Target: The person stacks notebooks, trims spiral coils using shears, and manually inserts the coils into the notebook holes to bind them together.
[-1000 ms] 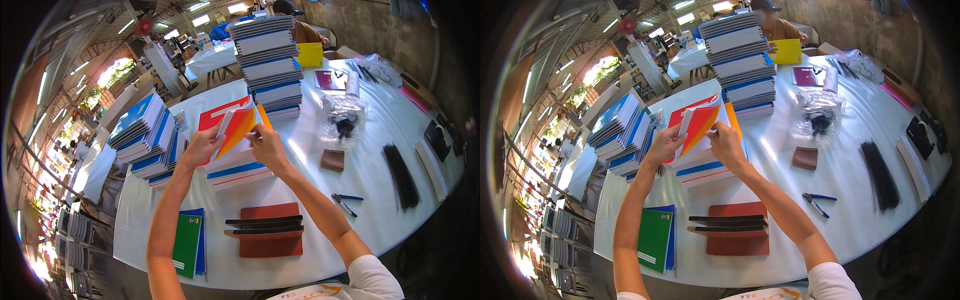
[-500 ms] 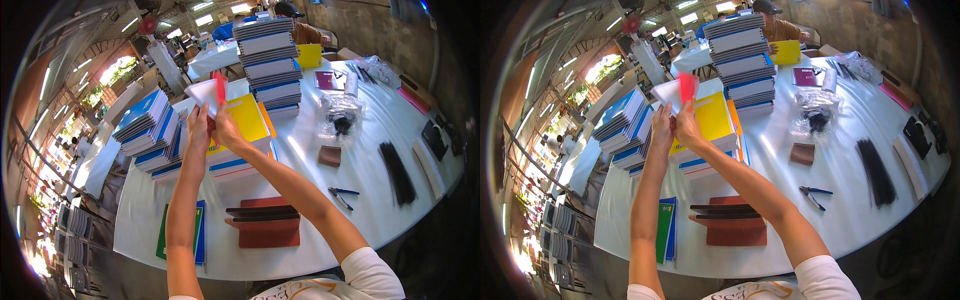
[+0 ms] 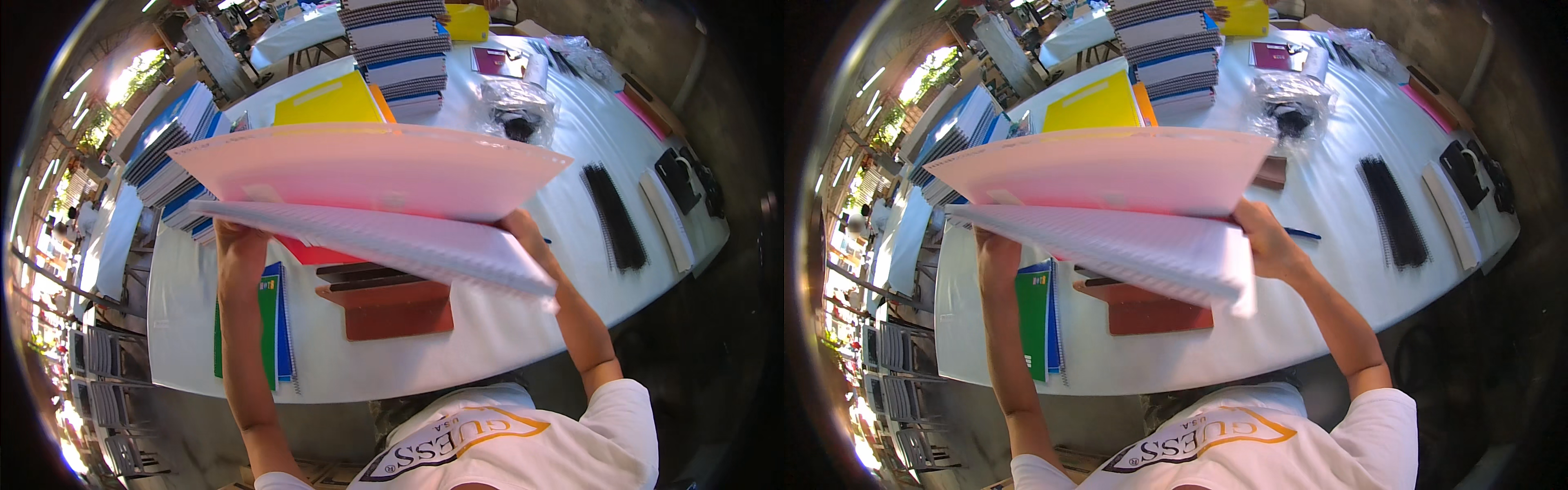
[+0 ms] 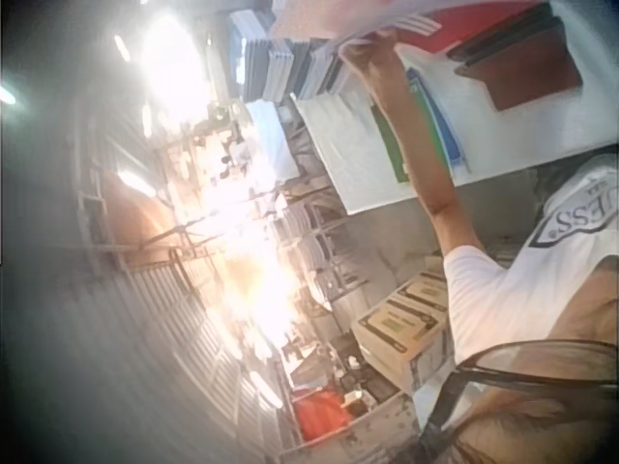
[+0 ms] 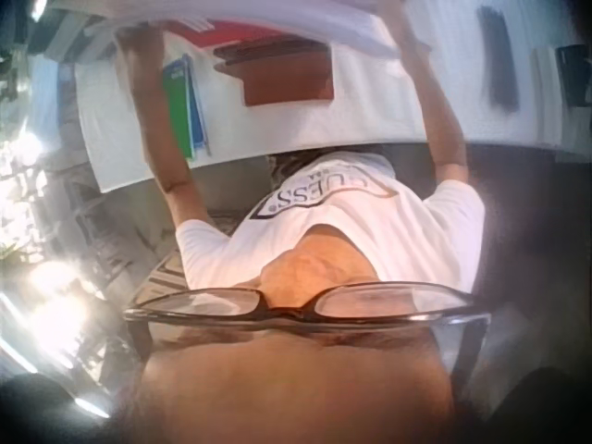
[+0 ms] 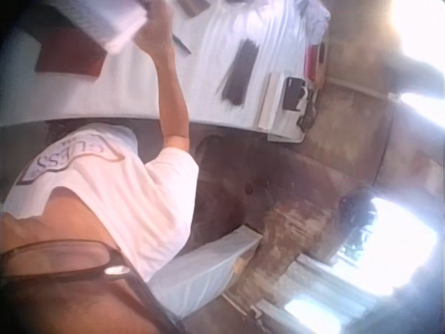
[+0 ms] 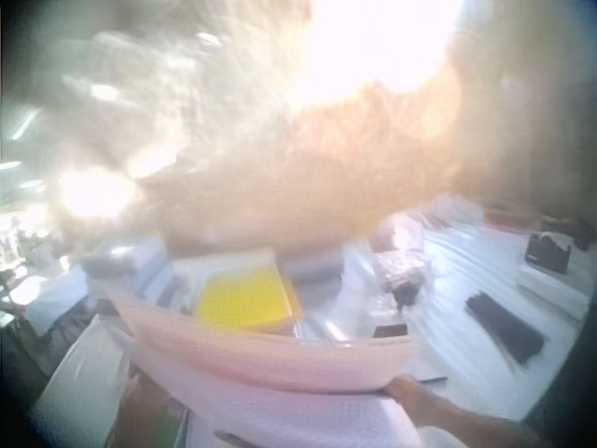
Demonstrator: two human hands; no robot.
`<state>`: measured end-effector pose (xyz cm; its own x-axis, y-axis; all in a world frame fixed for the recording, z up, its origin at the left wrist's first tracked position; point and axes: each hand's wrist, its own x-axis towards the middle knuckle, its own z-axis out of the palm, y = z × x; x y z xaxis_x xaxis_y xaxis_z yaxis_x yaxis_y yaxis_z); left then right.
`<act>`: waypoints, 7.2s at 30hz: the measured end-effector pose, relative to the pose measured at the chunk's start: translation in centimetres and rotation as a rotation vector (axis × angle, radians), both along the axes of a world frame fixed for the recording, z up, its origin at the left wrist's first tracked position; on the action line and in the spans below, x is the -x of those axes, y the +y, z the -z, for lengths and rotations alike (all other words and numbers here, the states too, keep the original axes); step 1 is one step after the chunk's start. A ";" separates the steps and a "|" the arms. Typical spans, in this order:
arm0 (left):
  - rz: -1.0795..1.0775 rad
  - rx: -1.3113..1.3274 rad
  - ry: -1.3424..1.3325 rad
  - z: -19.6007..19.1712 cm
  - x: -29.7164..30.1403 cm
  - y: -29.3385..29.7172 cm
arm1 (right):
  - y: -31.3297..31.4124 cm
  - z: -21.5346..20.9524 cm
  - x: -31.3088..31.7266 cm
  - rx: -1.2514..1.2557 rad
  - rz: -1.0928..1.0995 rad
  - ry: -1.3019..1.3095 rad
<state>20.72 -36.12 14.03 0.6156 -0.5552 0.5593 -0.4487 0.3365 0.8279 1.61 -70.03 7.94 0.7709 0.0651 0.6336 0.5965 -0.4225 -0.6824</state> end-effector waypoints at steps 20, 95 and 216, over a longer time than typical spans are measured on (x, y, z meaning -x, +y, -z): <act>-0.275 -0.307 0.458 16.6 10.0 -1.8 | 4.4 12.4 2.7 -0.537 0.171 0.464; -0.179 -0.911 -0.604 0.1 14.1 -16.8 | -1.6 -5.7 5.0 0.592 0.223 0.226; -0.507 -0.764 -0.663 2.2 12.2 -13.5 | -7.1 -6.1 -6.2 0.632 -0.419 0.757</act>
